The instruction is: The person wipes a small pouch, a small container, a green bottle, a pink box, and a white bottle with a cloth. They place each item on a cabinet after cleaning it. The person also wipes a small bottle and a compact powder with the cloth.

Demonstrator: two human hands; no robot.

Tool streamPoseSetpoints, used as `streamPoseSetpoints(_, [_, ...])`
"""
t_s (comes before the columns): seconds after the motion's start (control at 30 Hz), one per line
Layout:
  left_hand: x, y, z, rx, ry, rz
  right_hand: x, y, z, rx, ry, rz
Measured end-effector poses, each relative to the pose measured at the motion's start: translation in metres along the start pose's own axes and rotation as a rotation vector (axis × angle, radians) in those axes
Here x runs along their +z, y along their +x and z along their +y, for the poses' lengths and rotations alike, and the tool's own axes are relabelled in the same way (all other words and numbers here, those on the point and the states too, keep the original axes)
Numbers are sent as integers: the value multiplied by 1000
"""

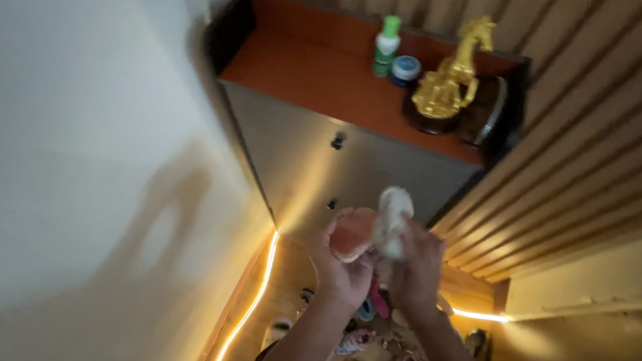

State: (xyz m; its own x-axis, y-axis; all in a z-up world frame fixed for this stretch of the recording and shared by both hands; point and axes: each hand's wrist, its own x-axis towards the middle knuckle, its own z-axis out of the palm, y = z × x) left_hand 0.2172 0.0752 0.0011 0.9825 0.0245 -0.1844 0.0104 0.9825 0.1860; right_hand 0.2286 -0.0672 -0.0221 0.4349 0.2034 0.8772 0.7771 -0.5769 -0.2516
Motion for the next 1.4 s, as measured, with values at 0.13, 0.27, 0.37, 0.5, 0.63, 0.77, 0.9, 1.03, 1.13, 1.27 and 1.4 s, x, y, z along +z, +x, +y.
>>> streamPoseSetpoints(0.13, [-18, 34, 41, 102, 125, 91, 2, 29, -4, 238, 100, -53])
streamPoseSetpoints(0.27, [5, 79, 99, 312, 428, 68, 28, 56, -19, 417, 225, -145])
streamPoseSetpoints(0.37, [12, 129, 142, 452, 621, 50, 72, 75, -19, 509, 226, -328])
streamPoseSetpoints(0.5, [30, 182, 199, 569, 874, -85, 140, 134, -44, 612, 58, -567])
streamPoseSetpoints(0.63, [28, 216, 237, 559, 1044, -211, 192, 211, -66, 508, -95, -441])
streamPoseSetpoints(0.77, [29, 243, 260, 474, 1266, -180, 232, 233, -52, 438, -220, -456])
streamPoseSetpoints(0.9, [50, 240, 278, 576, 1591, -205, 260, 233, -39, 495, -310, -564])
streamPoseSetpoints(1.03, [56, 247, 286, 712, 1855, -201, 271, 238, -31, 568, -348, -615])
streamPoseSetpoints(1.13, [53, 261, 287, 718, 2030, -209, 279, 238, -20, 465, -357, -568])
streamPoseSetpoints(1.27, [48, 267, 283, 836, 2246, -196, 279, 259, -21, 526, -397, -737])
streamPoseSetpoints(1.4, [51, 267, 284, 1061, 2312, -278, 277, 283, -23, 568, -402, -908])
